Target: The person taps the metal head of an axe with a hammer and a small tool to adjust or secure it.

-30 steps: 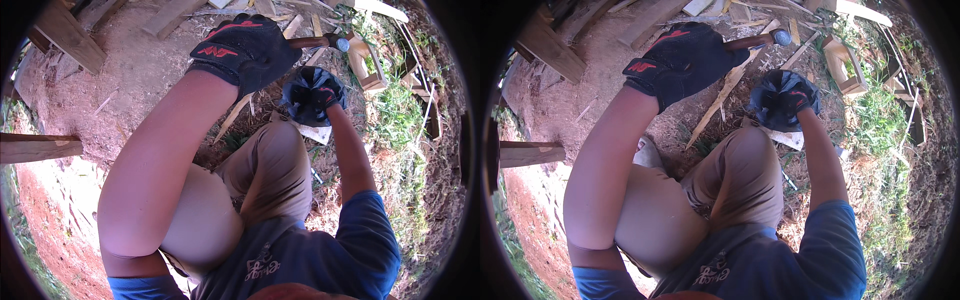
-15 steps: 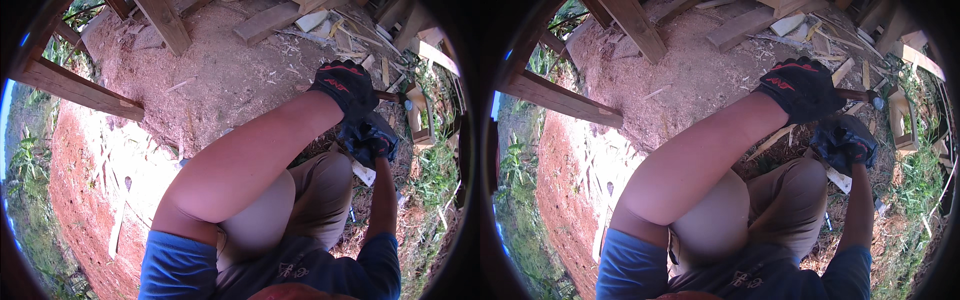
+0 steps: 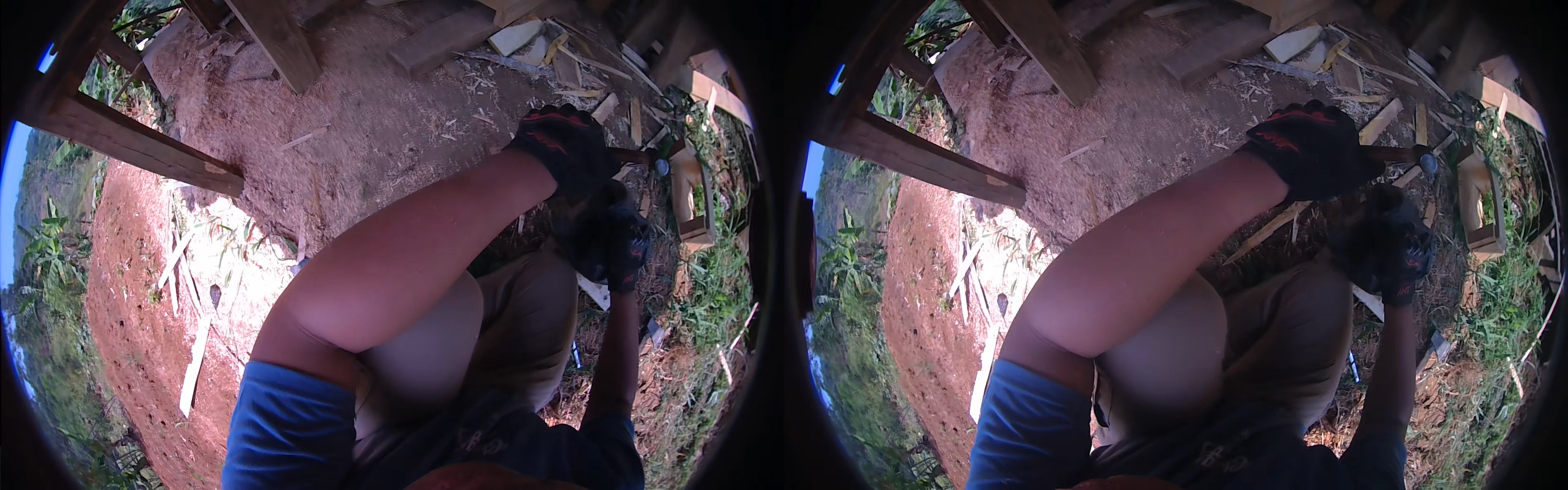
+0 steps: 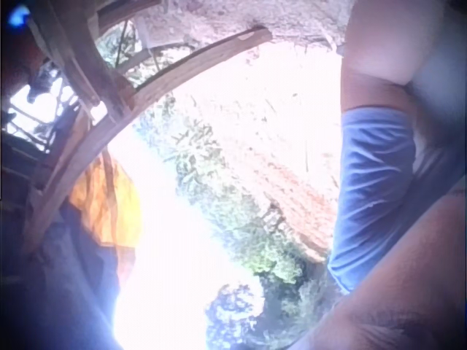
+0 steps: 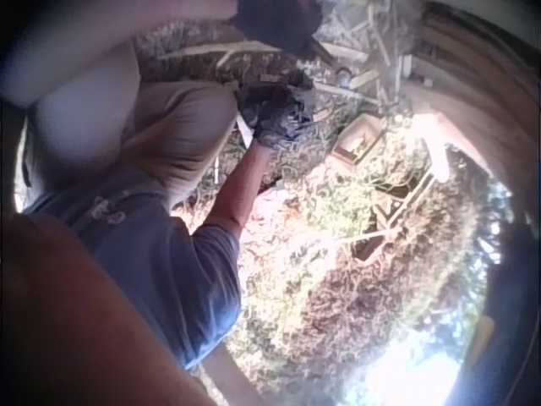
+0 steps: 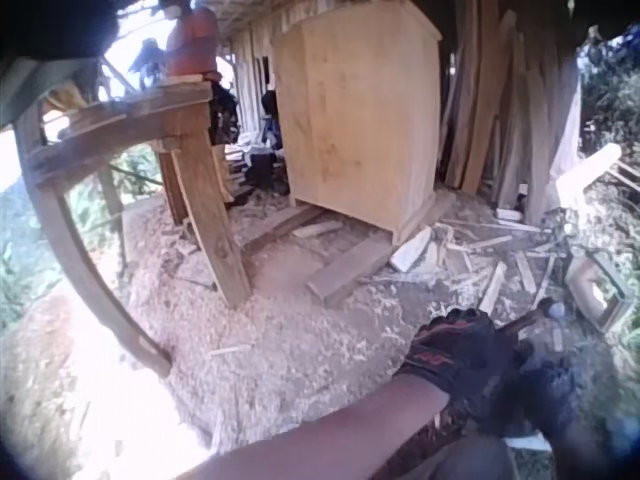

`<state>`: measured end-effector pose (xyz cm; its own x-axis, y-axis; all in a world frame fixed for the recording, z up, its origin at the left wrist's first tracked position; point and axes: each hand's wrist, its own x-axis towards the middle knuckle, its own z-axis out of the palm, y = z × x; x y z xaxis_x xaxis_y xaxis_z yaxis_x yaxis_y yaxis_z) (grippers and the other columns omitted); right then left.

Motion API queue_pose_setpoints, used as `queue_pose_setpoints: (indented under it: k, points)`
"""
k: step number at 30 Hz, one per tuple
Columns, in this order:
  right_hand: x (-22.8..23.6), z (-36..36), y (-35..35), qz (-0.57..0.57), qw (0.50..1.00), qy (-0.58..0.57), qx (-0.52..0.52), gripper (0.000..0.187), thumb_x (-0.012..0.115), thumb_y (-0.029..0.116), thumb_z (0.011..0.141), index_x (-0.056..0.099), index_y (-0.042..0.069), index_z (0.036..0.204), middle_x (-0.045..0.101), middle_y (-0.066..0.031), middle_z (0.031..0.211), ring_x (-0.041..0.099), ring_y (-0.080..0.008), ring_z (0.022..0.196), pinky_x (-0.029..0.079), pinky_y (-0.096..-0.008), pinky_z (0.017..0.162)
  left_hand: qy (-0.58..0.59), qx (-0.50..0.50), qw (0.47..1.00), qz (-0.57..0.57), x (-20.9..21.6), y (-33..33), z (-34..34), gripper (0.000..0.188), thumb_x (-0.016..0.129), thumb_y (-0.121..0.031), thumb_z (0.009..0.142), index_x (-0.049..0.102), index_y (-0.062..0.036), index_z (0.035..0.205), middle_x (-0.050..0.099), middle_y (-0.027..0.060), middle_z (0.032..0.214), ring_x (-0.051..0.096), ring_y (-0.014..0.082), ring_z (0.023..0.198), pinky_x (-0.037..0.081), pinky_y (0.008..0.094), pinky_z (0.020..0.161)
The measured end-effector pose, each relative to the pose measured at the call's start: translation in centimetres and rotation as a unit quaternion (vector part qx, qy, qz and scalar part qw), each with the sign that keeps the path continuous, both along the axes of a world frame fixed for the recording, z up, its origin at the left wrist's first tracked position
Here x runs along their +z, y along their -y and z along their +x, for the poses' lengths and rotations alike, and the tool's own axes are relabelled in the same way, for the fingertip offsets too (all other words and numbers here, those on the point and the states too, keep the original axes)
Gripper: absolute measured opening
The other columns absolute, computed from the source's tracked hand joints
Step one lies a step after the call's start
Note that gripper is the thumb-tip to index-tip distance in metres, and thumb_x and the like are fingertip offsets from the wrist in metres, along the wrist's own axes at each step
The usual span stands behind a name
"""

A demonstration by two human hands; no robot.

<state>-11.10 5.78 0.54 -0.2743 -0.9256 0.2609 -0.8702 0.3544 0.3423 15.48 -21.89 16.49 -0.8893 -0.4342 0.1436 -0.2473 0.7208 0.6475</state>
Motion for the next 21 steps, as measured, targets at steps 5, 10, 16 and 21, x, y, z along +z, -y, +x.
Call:
queue_pose_setpoints:
  k: [5, 10, 16, 21]
  points:
    - [0.5, 4.6, -4.5, -0.185, 0.962, 0.201, 0.01, 0.025, 0.058, 0.018, 0.103, 0.076, 0.005, 0.114, 0.075, -0.0138, 0.106, 0.073, -0.0341, 0.098, 0.056, -0.0448, 0.088, 0.003, 0.0, 1.0, 0.002, -0.7, -0.4, -1.6, 0.056, 0.055, -0.063, 0.1, 0.08, -0.0149, 0.111, 0.077, 0.0178, 0.102, 0.075, 0.0366, 0.104, 0.057, 0.0458, 0.094]
    - [-1.8, 5.5, -14.9, -0.031, 0.934, 0.319, -0.157, 0.021, 0.062, 0.015, 0.1, 0.075, 0.003, 0.11, 0.076, -0.0164, 0.113, 0.073, -0.0341, 0.101, 0.058, -0.0429, 0.084, 0.101, -0.083, 0.986, -0.1, 0.8, -0.2, -1.7, 0.046, 0.058, -0.052, 0.104, 0.079, -0.0122, 0.114, 0.075, 0.0191, 0.093, 0.075, 0.0341, 0.089, 0.057, 0.0462, 0.084]
    - [-8.0, 5.6, -18.5, -0.352, 0.494, 0.736, -0.3, 0.029, 0.069, 0.03, 0.098, 0.078, 0.006, 0.111, 0.08, -0.0142, 0.105, 0.077, -0.0259, 0.098, 0.058, -0.0426, 0.086, 0.046, -0.088, 0.993, -0.071, -1.0, -1.2, -3.8, 0.052, 0.06, -0.055, 0.103, 0.08, -0.0078, 0.099, 0.074, 0.0205, 0.083, 0.073, 0.0396, 0.082, 0.055, 0.0477, 0.077]
    - [-9.5, 4.3, -13.0, -0.205, 0.716, 0.559, -0.364, 0.033, 0.074, 0.034, 0.091, 0.079, 0.007, 0.109, 0.081, -0.0145, 0.102, 0.077, -0.0287, 0.098, 0.058, -0.0431, 0.086, 0.125, -0.078, 0.988, -0.04, -0.4, -2.9, -3.0, 0.055, 0.061, -0.057, 0.102, 0.078, -0.0046, 0.098, 0.072, 0.0242, 0.084, 0.071, 0.0433, 0.084, 0.054, 0.0481, 0.077]
